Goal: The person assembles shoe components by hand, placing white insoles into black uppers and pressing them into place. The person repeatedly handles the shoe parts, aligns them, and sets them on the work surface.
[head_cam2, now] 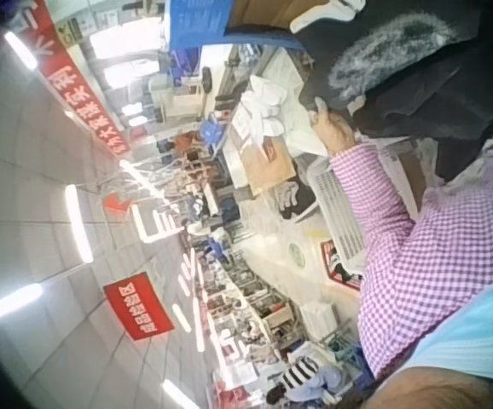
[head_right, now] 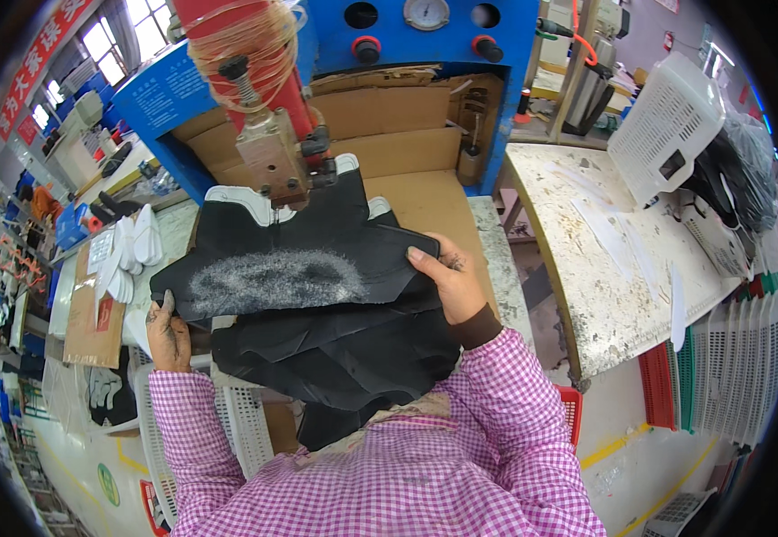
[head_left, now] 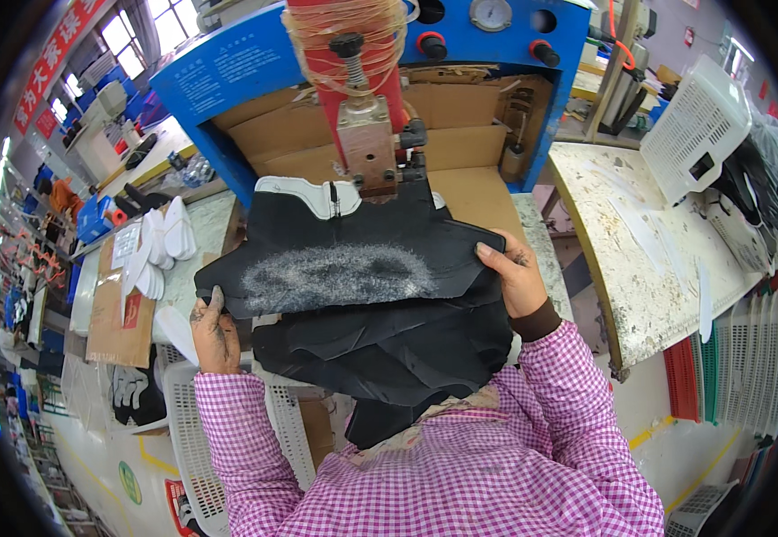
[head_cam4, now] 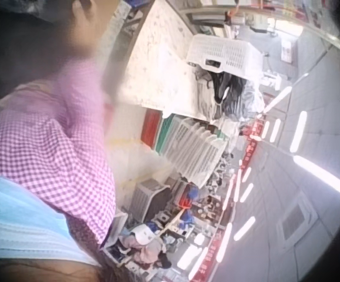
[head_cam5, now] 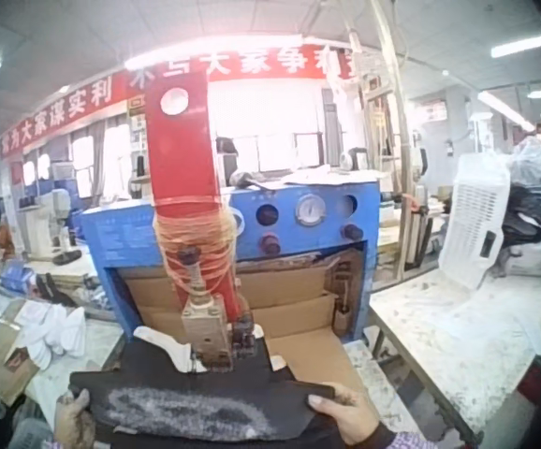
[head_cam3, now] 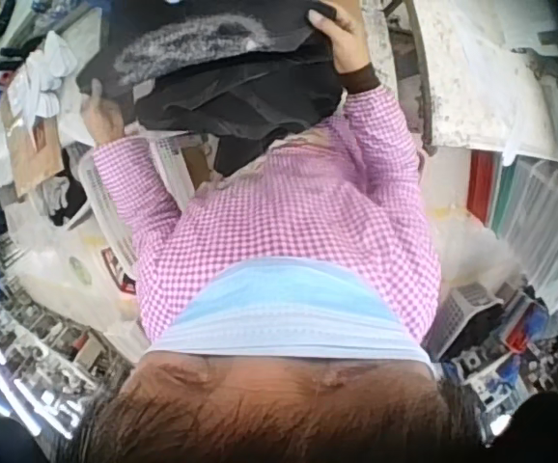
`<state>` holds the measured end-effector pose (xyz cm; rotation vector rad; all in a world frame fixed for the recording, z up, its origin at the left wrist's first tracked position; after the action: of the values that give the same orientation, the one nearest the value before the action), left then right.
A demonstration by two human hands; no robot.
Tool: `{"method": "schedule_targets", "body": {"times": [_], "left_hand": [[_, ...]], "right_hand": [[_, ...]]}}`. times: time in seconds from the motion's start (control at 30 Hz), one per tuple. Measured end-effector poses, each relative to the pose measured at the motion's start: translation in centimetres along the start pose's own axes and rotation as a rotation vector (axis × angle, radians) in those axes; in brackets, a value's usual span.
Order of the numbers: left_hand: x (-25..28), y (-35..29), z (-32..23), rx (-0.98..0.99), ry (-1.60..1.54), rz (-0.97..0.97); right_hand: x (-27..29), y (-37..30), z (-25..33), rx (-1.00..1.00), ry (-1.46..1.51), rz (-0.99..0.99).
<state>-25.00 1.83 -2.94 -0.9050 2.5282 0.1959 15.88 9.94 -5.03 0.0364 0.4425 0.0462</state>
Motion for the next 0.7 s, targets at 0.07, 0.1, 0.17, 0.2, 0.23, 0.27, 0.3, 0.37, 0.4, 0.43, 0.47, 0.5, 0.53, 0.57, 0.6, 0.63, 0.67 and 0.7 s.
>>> {"method": "schedule_targets", "body": {"times": [0.07, 0.1, 0.17, 0.2, 0.23, 0.27, 0.3, 0.37, 0.4, 0.43, 0.47, 0.5, 0.53, 0.57, 0.6, 0.63, 0.67, 0.7], "left_hand": [[0.0, -0.7, -0.6, -0.048, -0.026, 0.094], [-0.5, -1.1, -0.4, -0.054, -0.030, 0.103], [-2.4, -1.6, 0.7, -0.026, -0.029, 0.012], [-3.5, -1.9, 1.4, -0.002, -0.039, 0.007], [-4.4, -2.2, 1.9, -0.008, -0.084, 0.073], [-5.3, -2.1, 2.5, 0.033, -0.066, 0.026], [-5.8, -2.5, 3.0, 0.049, -0.089, 0.073], [-6.3, -2.6, 4.1, 0.109, -0.083, 0.084], [-6.1, -2.7, 4.4, 0.084, -0.068, 0.118], [-5.3, -2.8, 4.6, 0.094, 0.017, 0.079], [-4.1, -3.1, 4.7, 0.106, 0.054, 0.132], [-2.7, -3.3, 4.7, 0.123, 0.122, 0.169], [-1.0, -3.4, 4.7, 0.179, 0.237, 0.159], [0.7, -3.5, 4.5, 0.153, 0.296, 0.234], [2.5, -2.5, 4.2, 0.121, 0.601, 0.191], [4.2, -2.0, 3.8, 0.018, 0.750, 0.153], [6.1, -1.4, 3.1, -0.132, 0.889, 0.017], [7.9, -0.7, 2.3, -0.243, 1.070, -0.139]], "right_hand": [[-0.2, 0.0, 0.4, 0.042, -0.016, -0.028], [0.2, -0.1, 0.9, 0.085, -0.013, -0.017], [1.8, -0.8, 2.2, 0.095, -0.102, -0.050], [2.7, -1.3, 2.7, 0.105, -0.117, -0.080], [3.5, -1.7, 3.1, 0.086, -0.154, -0.156], [4.2, -2.4, 3.7, 0.123, -0.163, -0.149], [4.9, -3.0, 4.2, 0.135, -0.212, -0.163], [5.6, -4.3, 4.9, 0.156, -0.251, -0.167], [5.9, -5.1, 5.2, 0.128, -0.254, -0.163], [6.1, -5.9, 5.3, 0.109, -0.258, -0.128], [6.2, -6.6, 5.1, 0.045, -0.252, -0.111], [6.2, -7.3, 4.7, 0.003, -0.237, -0.089], [6.2, -7.6, 3.9, -0.040, -0.344, -0.040], [6.2, -7.8, 3.1, -0.063, -0.443, 0.008], [6.3, -8.0, 2.4, -0.098, -0.583, 0.072], [6.5, -8.1, 1.7, -0.132, -0.735, 0.133], [7.0, -8.0, 1.5, -0.117, -0.901, 0.181], [7.5, -7.7, 1.6, -0.012, -0.920, 0.178]]}}
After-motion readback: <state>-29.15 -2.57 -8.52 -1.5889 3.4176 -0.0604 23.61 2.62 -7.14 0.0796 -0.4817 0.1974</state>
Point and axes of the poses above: each hand's wrist, its own y-axis towards the middle knuckle, its own x-axis out of the back of the hand, z = x × y, the point moved 1 cm from there along y, towards the middle knuckle, and after that the axes turned 9 degrees about -z, right-handed, at the moved point
